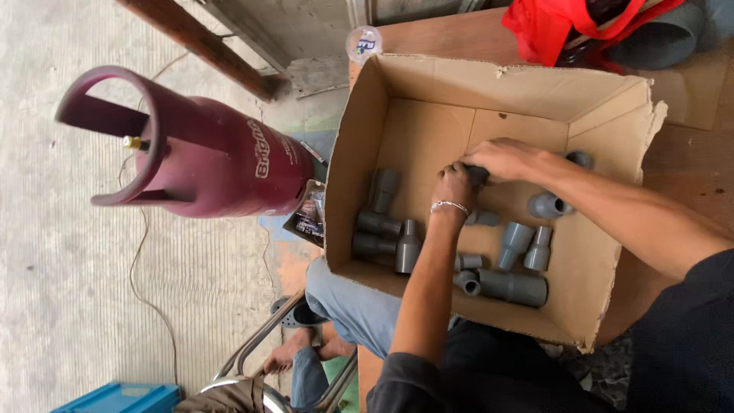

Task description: The person picks up gray plastic pipe fittings from a red crate and wipes them with a cloth over a white bucket. They then place the cleaned fittings into a cardboard box. The person repeats this process, handling the fittings one at a time.

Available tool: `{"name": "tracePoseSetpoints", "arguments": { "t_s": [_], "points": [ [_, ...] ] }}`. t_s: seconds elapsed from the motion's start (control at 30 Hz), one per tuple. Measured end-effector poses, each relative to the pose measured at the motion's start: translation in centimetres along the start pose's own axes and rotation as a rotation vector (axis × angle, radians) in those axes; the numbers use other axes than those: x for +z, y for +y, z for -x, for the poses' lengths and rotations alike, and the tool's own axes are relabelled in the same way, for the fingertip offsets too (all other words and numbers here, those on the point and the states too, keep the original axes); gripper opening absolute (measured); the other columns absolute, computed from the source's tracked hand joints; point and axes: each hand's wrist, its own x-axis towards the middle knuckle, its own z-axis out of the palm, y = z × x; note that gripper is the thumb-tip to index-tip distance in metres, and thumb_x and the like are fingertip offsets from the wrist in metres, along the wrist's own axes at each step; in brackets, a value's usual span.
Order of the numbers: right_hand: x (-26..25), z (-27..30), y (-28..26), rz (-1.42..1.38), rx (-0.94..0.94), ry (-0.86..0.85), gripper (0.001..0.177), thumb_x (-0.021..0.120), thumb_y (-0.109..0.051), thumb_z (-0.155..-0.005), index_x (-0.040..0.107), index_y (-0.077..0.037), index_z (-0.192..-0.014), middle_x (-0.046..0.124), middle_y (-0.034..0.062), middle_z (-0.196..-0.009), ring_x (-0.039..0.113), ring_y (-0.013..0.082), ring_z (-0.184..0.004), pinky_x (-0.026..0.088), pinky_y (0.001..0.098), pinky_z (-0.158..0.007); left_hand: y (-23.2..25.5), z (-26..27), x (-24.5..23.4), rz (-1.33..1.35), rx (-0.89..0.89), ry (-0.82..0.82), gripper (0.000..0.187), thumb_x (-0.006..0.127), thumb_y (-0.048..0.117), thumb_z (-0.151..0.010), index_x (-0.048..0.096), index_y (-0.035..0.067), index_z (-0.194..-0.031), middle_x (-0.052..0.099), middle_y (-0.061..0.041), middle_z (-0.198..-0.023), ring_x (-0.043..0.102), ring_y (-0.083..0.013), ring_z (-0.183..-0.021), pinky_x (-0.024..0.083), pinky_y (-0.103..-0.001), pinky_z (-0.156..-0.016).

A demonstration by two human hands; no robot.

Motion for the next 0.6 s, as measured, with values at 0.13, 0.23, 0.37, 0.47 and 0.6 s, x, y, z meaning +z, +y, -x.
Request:
{"name": "tracePoseSetpoints", "arguments": {
  "t_s": [0.13,0.23,0.37,0.47,0.6],
  "points": [
    [-3.2,-0.4,-3.2,-0.092,0.058,0.005,0.039,0.073,-0.002,-0.071,0.07,-0.012,-0.108,0.073,0.0026,-0.112,0.069,0.0259,-0.106,0.06,0.0448,-0.082,-2.3,1.5,-5.7,0.005,-0.015,0.006,0.06,0.075,0.052,-0.075,0.059,0.004,-0.107,0.063,-0.008,-0.097,0.068,-0.0242,-0.095,0.056,-0.035,-0.088],
    [-7.0,-1.2,-7.6,0.044,0.082,-0.045,0.043,0.086,-0.008,-0.065,0.073,-0.016,-0.105,0.075,0.0034,-0.106,0.072,0.0258,-0.103,0.061,0.0439,-0.079,-4.8,3.4,-11.0,0.181,-0.095,0.07,0.063,0.08,0.048,-0.071,0.057,0.002,-0.107,0.066,-0.014,-0.099,0.07,-0.031,-0.094,0.059,-0.038,-0.084],
    [-8.7,-3.7,-11.3,0.212,-0.024,-0.049,0.046,0.086,-0.014,-0.067,0.071,-0.02,-0.11,0.072,-0.0002,-0.111,0.07,0.0262,-0.106,0.06,0.045,-0.084,-8.6,7.7,-16.3,0.401,-0.14,0.132,0.066,0.086,0.034,-0.069,0.052,-0.002,-0.114,0.066,-0.022,-0.105,0.07,-0.0393,-0.098,0.06,-0.043,-0.086],
    [-10.4,-5.6,-15.3,0.252,-0.208,0.023,0.049,0.089,-0.019,-0.058,0.071,-0.021,-0.103,0.072,-0.0056,-0.109,0.071,0.0258,-0.103,0.06,0.0443,-0.084,-11.6,11.5,-20.2,0.416,-0.164,0.256,0.064,0.084,0.037,-0.07,0.055,-0.001,-0.113,0.066,-0.021,-0.102,0.07,-0.0401,-0.096,0.06,-0.046,-0.083],
    [-13.4,-7.9,-23.8,0.307,-0.455,-0.03,0.058,0.084,-0.016,-0.061,0.064,-0.019,-0.115,0.07,-0.0032,-0.115,0.068,0.0275,-0.099,0.053,0.045,-0.075,-15.5,18.9,-24.8,0.39,-0.221,0.41,0.057,0.078,0.047,-0.078,0.053,0.002,-0.104,0.067,-0.022,-0.098,0.06,-0.0447,-0.091,0.047,-0.051,-0.07]
  ]
}}
